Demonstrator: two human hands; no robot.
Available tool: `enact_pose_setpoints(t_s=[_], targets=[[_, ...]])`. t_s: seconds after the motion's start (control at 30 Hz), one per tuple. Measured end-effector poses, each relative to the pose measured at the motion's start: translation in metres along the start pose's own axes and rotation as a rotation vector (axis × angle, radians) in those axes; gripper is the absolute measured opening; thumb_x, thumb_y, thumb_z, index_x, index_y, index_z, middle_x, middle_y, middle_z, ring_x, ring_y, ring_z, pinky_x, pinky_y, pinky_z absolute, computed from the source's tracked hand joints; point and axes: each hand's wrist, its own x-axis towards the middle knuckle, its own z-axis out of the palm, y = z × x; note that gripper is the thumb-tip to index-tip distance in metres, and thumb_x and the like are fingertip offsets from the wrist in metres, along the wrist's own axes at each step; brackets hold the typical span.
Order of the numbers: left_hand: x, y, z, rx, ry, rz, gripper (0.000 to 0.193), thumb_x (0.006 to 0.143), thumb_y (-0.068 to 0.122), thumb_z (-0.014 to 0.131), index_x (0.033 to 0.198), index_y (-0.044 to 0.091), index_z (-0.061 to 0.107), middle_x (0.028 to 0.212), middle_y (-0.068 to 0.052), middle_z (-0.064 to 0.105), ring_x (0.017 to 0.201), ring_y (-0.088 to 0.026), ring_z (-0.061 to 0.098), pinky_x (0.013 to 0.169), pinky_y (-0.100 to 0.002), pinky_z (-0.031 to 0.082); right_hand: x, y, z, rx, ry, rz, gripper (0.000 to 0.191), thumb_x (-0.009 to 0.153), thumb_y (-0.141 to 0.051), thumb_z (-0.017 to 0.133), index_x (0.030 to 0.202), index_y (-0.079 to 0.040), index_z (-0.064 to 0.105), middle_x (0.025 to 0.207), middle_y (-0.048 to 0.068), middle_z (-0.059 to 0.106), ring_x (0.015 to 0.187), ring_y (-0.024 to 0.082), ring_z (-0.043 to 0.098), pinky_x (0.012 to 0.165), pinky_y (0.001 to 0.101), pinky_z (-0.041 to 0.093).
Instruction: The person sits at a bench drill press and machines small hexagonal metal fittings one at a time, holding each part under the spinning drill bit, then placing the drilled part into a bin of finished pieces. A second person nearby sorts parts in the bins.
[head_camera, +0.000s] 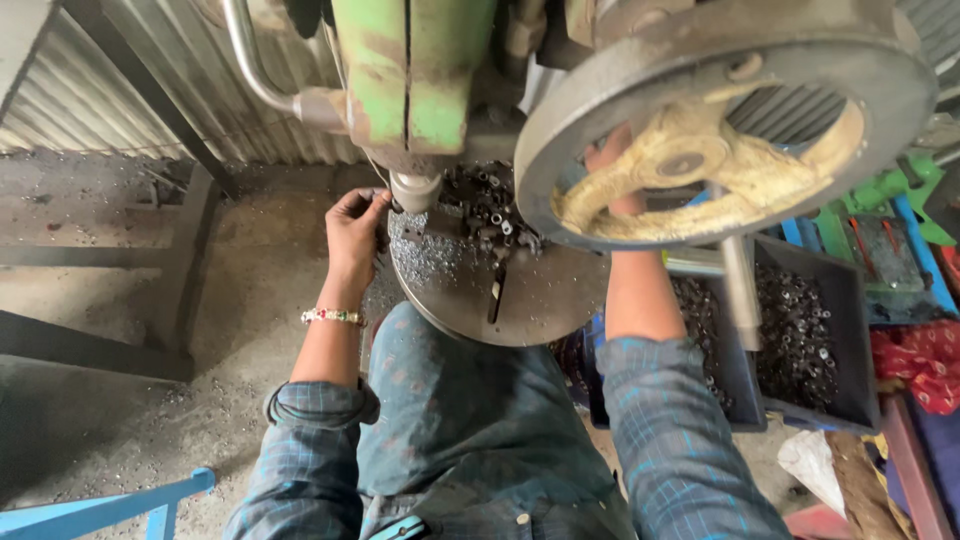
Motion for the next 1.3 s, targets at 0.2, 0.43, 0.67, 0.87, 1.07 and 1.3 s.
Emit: enact_pose_setpoints(t_s=[0.2,0.43,0.67,0.87,1.07,1.3], targets=[[0.0,0.008,-0.001,0.046,-0.017,0.0,0.014,0.096,0.018,0.077,0.094,0.004,0.073,0.067,0.006,0.058,0.051,-0.003,0.045,0.044,-0.023,0.034,0.033,-0.02,0.001,-0.067,0.049,0.014,0.066,0.087,-0.023,0.087,0.135,-0.008,0.044,0.121,0.02,0.065,0.114,0.039,0.062,0.102,0.0464,0.047],[-0.02,0.013,-0.019,-0.072,0.088,0.032,0.011,0.095,0.02,0.071,0.095,0.009,0.071,0.079,0.009,0.07,0.05,-0.003,0.045,0.043,-0.022,0.034,-0.094,0.006,-0.026,-0.221,0.055,-0.234,0.06,0.085,-0.025,0.089,0.129,-0.018,0.049,0.116,0.015,0.07,0.11,0.037,0.064,0.1,0.0449,0.048],[-0.004,0.003,-0.025,-0.013,0.192,0.021,0.024,0.099,0.022,0.075,0.084,0.005,0.068,0.064,0.004,0.058,0.047,-0.005,0.044,0.041,-0.024,0.032,-0.148,-0.002,-0.083,0.084,-0.077,0.015,0.06,0.087,-0.016,0.086,0.122,0.0,0.041,0.089,0.01,0.06,0.08,0.034,0.065,0.072,0.0446,0.051],[-0.005,-0.007,-0.005,0.053,0.2,-0.033,0.023,0.096,0.022,0.075,0.083,0.004,0.068,0.066,0.0,0.065,0.046,-0.007,0.048,0.04,-0.026,0.035,-0.14,-0.013,-0.085,0.035,-0.052,0.031,0.066,0.082,-0.018,0.086,0.124,0.003,0.04,0.086,0.011,0.061,0.078,0.036,0.065,0.071,0.0468,0.05],[0.002,-0.006,-0.003,-0.027,0.062,-0.149,0.017,0.095,0.021,0.075,0.087,0.006,0.07,0.07,0.0,0.066,0.047,-0.007,0.049,0.041,-0.024,0.034,-0.143,0.006,-0.067,0.038,-0.028,0.07,0.075,0.082,-0.018,0.084,0.136,0.007,0.038,0.085,0.011,0.062,0.075,0.035,0.066,0.07,0.0463,0.051],[0.014,-0.009,-0.007,-0.084,-0.036,-0.253,0.017,0.095,0.021,0.075,0.088,0.006,0.072,0.07,0.002,0.064,0.051,-0.006,0.051,0.044,-0.023,0.037,-0.098,0.029,-0.019,-0.116,-0.052,-0.207,0.082,0.076,-0.035,0.089,0.138,-0.006,0.044,0.145,0.027,0.05,0.133,0.045,0.05,0.113,0.0482,0.038]])
